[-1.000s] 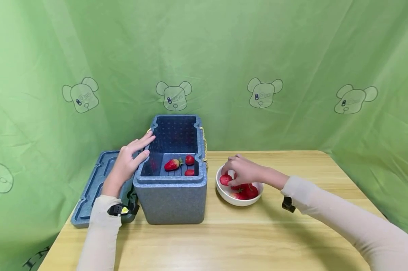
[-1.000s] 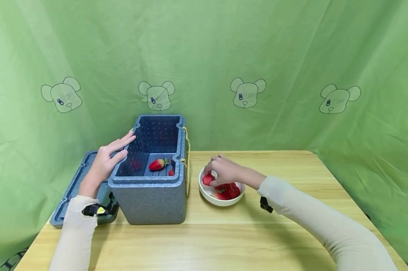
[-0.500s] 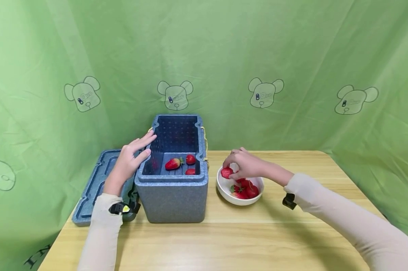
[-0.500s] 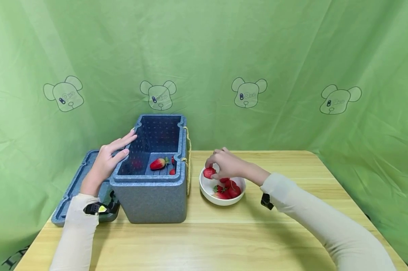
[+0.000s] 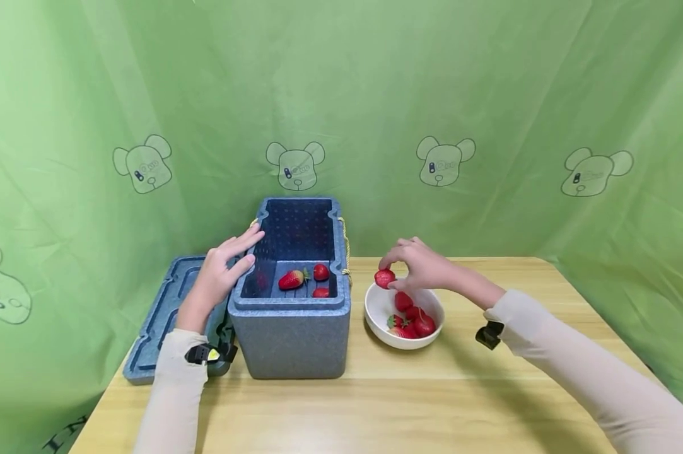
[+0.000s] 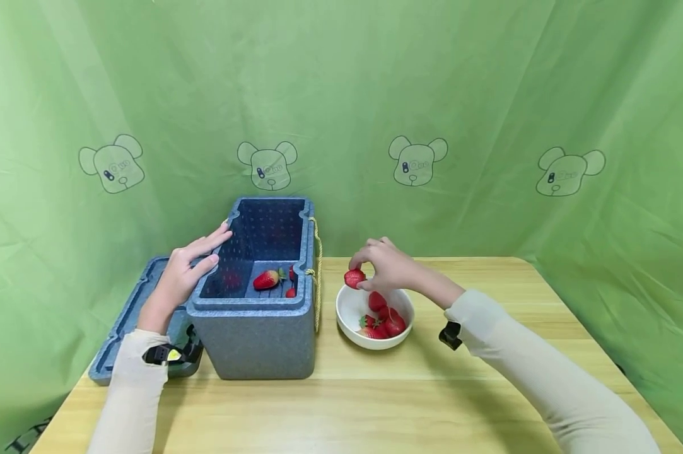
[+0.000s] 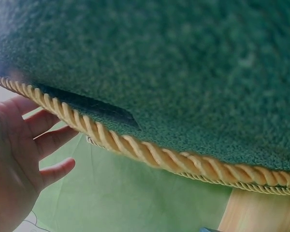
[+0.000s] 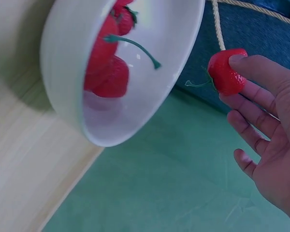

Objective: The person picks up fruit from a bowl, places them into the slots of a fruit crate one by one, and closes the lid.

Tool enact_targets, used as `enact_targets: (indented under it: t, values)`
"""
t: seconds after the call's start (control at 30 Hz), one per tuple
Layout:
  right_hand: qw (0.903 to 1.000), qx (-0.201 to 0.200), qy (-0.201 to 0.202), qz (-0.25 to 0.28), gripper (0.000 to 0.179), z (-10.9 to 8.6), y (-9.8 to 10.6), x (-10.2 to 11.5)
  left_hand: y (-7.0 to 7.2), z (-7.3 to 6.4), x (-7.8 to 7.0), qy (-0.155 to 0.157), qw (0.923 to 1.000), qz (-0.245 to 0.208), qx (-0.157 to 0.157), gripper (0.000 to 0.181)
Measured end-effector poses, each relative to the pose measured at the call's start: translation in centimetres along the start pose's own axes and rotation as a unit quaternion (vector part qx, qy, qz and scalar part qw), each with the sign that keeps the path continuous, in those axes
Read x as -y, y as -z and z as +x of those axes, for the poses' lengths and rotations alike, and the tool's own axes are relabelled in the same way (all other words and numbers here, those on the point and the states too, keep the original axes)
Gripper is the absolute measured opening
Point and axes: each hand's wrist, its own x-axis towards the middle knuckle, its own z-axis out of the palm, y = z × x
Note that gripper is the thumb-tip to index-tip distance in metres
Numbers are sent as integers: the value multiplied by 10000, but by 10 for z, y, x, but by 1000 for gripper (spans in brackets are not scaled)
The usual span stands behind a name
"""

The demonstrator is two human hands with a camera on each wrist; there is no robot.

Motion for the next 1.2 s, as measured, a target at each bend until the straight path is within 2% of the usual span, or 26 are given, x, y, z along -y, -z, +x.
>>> enact_targets:
  t: [0.43,0.7,0.87,1.2]
  values:
    - [9981,-584,-24,185,36,-2,24,-2,0,0,1,43,10000,65,54,50]
    - [9960,-872,22,171,38,1,38,-4,-1,2,2,-167,9998,-4,-85,49]
    - [9954,-943,40,188,38,3,47,-2,-1,2,1,-167,9998,-22,-104,50]
    - [9919,-1237,110,277,36,8,64,8,2,1,0,-10,9999,-39,145,49]
